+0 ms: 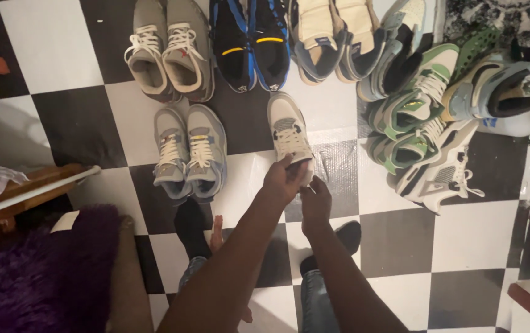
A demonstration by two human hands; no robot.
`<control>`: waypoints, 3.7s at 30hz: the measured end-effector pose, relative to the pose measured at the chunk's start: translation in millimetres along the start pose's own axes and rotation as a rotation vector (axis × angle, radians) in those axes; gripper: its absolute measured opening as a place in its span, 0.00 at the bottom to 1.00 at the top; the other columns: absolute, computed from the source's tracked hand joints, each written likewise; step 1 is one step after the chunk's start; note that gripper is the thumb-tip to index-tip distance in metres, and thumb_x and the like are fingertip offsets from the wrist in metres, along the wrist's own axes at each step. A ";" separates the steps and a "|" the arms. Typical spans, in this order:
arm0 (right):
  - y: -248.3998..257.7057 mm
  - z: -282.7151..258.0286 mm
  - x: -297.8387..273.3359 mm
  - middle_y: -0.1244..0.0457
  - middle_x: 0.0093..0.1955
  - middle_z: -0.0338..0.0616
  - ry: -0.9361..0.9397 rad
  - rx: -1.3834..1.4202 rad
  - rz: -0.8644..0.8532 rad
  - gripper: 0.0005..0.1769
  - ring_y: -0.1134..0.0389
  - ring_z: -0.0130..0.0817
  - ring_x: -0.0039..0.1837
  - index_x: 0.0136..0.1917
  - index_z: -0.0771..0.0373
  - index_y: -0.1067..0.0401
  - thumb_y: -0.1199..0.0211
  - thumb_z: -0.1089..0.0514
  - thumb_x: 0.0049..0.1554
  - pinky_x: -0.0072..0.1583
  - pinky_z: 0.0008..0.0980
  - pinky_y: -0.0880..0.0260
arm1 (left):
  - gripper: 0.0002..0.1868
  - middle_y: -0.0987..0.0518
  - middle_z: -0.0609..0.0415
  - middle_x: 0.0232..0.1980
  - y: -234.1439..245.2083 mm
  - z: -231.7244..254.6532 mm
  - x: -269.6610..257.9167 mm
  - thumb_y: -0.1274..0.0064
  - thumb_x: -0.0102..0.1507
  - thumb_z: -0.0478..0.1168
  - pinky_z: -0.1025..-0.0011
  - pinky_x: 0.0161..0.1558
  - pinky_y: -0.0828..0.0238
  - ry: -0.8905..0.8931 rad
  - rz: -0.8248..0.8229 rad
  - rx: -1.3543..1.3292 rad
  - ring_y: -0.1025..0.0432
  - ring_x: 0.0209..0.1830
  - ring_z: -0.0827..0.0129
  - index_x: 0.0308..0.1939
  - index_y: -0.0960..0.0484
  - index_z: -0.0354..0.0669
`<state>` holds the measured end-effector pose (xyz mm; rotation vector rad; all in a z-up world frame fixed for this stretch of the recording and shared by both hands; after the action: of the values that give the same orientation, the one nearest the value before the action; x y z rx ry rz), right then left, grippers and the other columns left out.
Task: The person removes multiple pairs of shoes from a metal shoe rack and places them on the checkered floor. They then rearrange the shoes on the floor into neat rows.
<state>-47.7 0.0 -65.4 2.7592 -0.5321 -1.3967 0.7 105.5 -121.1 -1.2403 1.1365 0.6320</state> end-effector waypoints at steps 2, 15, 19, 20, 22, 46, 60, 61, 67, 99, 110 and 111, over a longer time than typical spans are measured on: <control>8.9 3.5 -2.6 0.38 0.68 0.51 -0.017 0.086 -0.045 0.32 0.33 0.39 0.63 0.74 0.70 0.40 0.42 0.68 0.57 0.60 0.33 0.31 | 0.19 0.21 0.39 0.54 -3.6 -7.6 -16.9 0.51 0.69 0.38 0.66 0.54 0.21 -0.044 0.003 0.020 0.23 0.54 0.54 0.59 0.29 0.27; 145.8 -43.6 -32.4 0.40 0.71 0.47 -0.098 0.835 -0.030 0.28 0.39 0.39 0.70 0.76 0.64 0.42 0.46 0.61 0.64 0.64 0.35 0.37 | 0.11 0.16 0.50 0.44 0.6 -156.8 -69.6 0.45 0.67 0.39 0.70 0.46 0.23 0.052 -0.170 0.546 0.21 0.41 0.66 0.50 0.20 0.35; 217.1 -33.9 -9.1 0.39 0.70 0.45 -0.068 0.858 0.034 0.25 0.38 0.39 0.71 0.73 0.62 0.41 0.47 0.60 0.63 0.64 0.34 0.37 | 0.10 0.18 0.51 0.43 -22.6 -219.4 -71.9 0.45 0.66 0.40 0.68 0.45 0.22 0.122 0.048 0.718 0.21 0.40 0.67 0.49 0.20 0.39; 238.0 -19.1 3.0 0.38 0.69 0.47 0.012 0.897 0.043 0.24 0.38 0.41 0.71 0.72 0.65 0.40 0.47 0.59 0.64 0.66 0.36 0.36 | 0.10 0.18 0.50 0.44 -21.2 -234.7 -66.5 0.45 0.65 0.40 0.68 0.46 0.21 0.150 0.016 0.720 0.21 0.41 0.65 0.48 0.21 0.39; 270.3 -10.2 14.8 0.38 0.68 0.49 0.089 0.946 0.067 0.24 0.38 0.43 0.71 0.72 0.67 0.38 0.48 0.59 0.64 0.69 0.37 0.34 | 0.10 0.17 0.48 0.44 -18.8 -260.8 -55.0 0.45 0.65 0.39 0.68 0.48 0.21 0.187 -0.010 0.735 0.21 0.42 0.64 0.48 0.22 0.39; 302.9 -89.0 54.1 0.35 0.58 0.42 -0.075 1.211 0.131 0.17 0.34 0.34 0.60 0.63 0.61 0.32 0.41 0.56 0.62 0.63 0.34 0.33 | 0.14 0.19 0.57 0.43 -63.1 -305.4 -42.1 0.46 0.64 0.42 0.72 0.47 0.26 0.013 0.027 0.821 0.25 0.41 0.72 0.51 0.20 0.41; 200.8 -108.3 -131.5 0.34 0.55 0.38 0.060 1.170 0.000 0.27 0.35 0.27 0.54 0.71 0.66 0.36 0.40 0.52 0.63 0.73 0.36 0.38 | 0.22 0.19 0.49 0.45 -44.8 -208.5 -132.0 0.44 0.63 0.40 0.67 0.43 0.29 -0.464 -0.063 1.433 0.26 0.41 0.65 0.62 0.23 0.41; 189.2 -109.2 -141.1 0.34 0.55 0.38 0.065 1.167 -0.011 0.27 0.35 0.27 0.54 0.71 0.66 0.36 0.40 0.52 0.63 0.73 0.36 0.38 | 0.22 0.19 0.49 0.45 -37.4 -197.2 -133.5 0.44 0.63 0.40 0.67 0.43 0.29 -0.475 -0.066 1.427 0.26 0.41 0.65 0.62 0.23 0.41; 117.1 -73.4 -183.9 0.37 0.57 0.44 0.095 1.097 -0.165 0.29 0.35 0.31 0.54 0.76 0.71 0.34 0.40 0.51 0.68 0.66 0.36 0.36 | 0.28 0.20 0.49 0.42 0.7 -113.4 -152.6 0.46 0.57 0.33 0.69 0.37 0.27 -0.698 -0.129 1.519 0.25 0.35 0.64 0.64 0.21 0.42; -102.8 -25.8 -78.4 0.34 0.55 0.48 -0.120 0.367 -0.378 0.22 0.28 0.44 0.57 0.67 0.68 0.32 0.46 0.62 0.60 0.58 0.43 0.25 | 0.39 0.14 0.45 0.45 119.6 125.2 -62.7 0.54 0.63 0.34 0.66 0.44 0.23 -0.702 -0.055 1.581 0.22 0.39 0.60 0.81 0.43 0.44; -24.0 -42.5 12.9 0.39 0.65 0.52 0.200 -0.498 0.080 0.39 0.32 0.51 0.54 0.75 0.56 0.43 0.37 0.65 0.52 0.47 0.46 0.29 | 0.37 0.29 0.41 0.73 25.6 137.5 -130.9 0.44 0.63 0.32 0.64 0.63 0.31 -1.033 -0.080 1.492 0.28 0.66 0.56 0.77 0.38 0.41; -35.6 -53.9 5.3 0.42 0.68 0.50 -0.021 -0.294 -0.039 0.42 0.33 0.49 0.53 0.78 0.50 0.49 0.41 0.67 0.53 0.43 0.46 0.27 | 0.40 0.32 0.38 0.75 15.3 136.7 -135.5 0.42 0.62 0.31 0.60 0.70 0.37 -1.265 -0.185 1.541 0.34 0.74 0.50 0.77 0.40 0.38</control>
<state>7.9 24.0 -42.5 2.5357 -0.2491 -1.3863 -17.7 264.7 -13.4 0.4445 0.1457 0.1347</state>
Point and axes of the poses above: each hand's wrist, its own x-axis towards the middle knuckle, its own y-axis out of the back of the hand, z = x × y, the point moved 4 cm from there along x, towards the middle knuckle
